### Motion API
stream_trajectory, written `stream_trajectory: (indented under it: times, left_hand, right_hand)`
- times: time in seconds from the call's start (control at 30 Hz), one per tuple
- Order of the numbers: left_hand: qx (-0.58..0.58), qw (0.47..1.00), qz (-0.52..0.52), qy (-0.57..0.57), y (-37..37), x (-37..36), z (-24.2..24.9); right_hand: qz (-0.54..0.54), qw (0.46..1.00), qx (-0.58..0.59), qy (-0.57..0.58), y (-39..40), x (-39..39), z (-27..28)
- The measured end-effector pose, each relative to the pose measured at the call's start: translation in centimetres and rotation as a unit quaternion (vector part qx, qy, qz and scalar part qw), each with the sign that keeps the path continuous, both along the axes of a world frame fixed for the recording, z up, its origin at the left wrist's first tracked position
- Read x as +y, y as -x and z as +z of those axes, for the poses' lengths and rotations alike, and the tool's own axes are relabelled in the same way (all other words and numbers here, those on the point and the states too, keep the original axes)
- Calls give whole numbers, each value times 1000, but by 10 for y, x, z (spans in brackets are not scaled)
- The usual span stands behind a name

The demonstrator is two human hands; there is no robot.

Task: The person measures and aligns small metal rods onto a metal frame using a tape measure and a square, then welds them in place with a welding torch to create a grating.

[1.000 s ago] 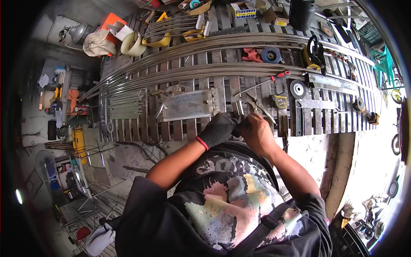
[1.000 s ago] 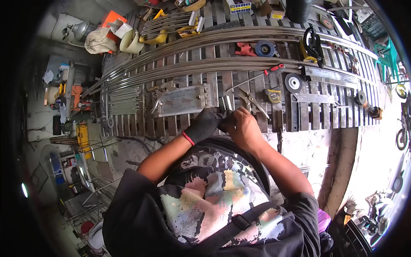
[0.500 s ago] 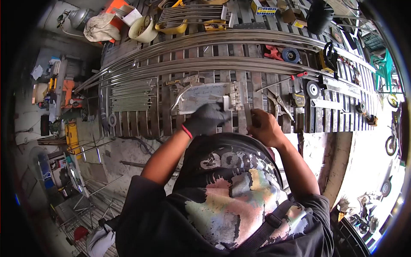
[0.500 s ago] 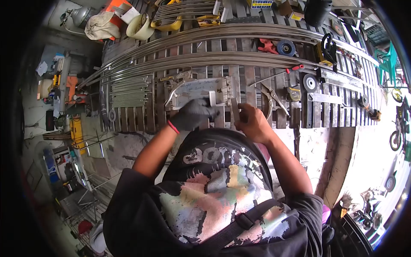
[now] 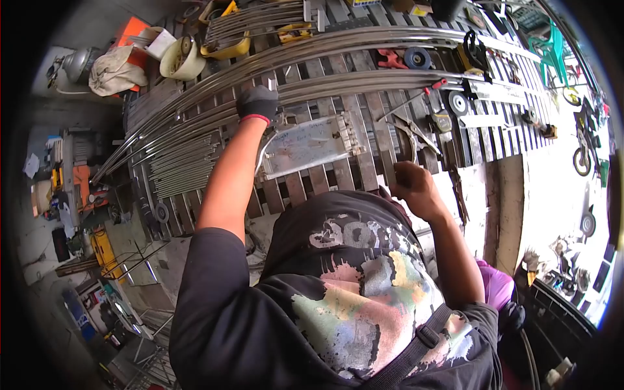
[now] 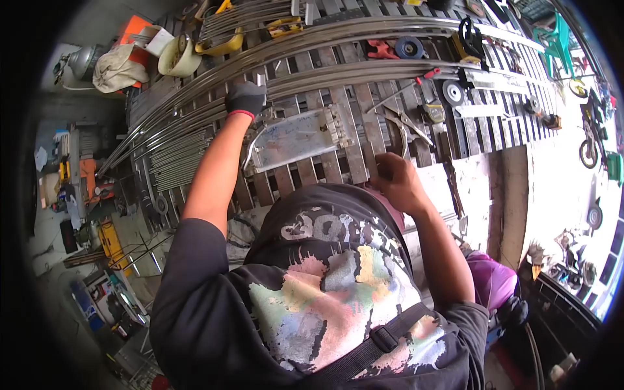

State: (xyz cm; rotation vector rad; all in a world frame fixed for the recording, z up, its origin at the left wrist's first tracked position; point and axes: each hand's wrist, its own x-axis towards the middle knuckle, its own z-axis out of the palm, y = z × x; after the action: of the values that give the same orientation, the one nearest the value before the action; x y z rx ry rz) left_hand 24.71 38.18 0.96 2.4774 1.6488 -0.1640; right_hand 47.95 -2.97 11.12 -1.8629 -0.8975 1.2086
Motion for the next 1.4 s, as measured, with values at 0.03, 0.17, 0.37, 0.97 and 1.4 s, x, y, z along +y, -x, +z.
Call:
stream_trajectory:
  times: [0.03, 0.17, 0.37, 0.97, 1.4]
  left_hand:
    - [-13, 999, 27, 11, 2, -1, 5]
    - [-11, 997, 17, 69, 35, -37, 36]
    - [49, 995, -1, 86, 110, -134, -10]
    - [-129, 955, -256, -70, 2, -179, -62]
    - [-130, 954, -265, 44, 20, -220, -51]
  right_hand:
    - [-29, 1000, 3, 1, 2, -2, -3]
    - [-70, 997, 40, 20, 5, 3, 0]
    - [-59, 997, -43, 32, -4, 34, -56]
    - [105, 969, -217, 45, -27, 136, -152]
    - [-74, 996, 48, 30, -21, 83, -126]
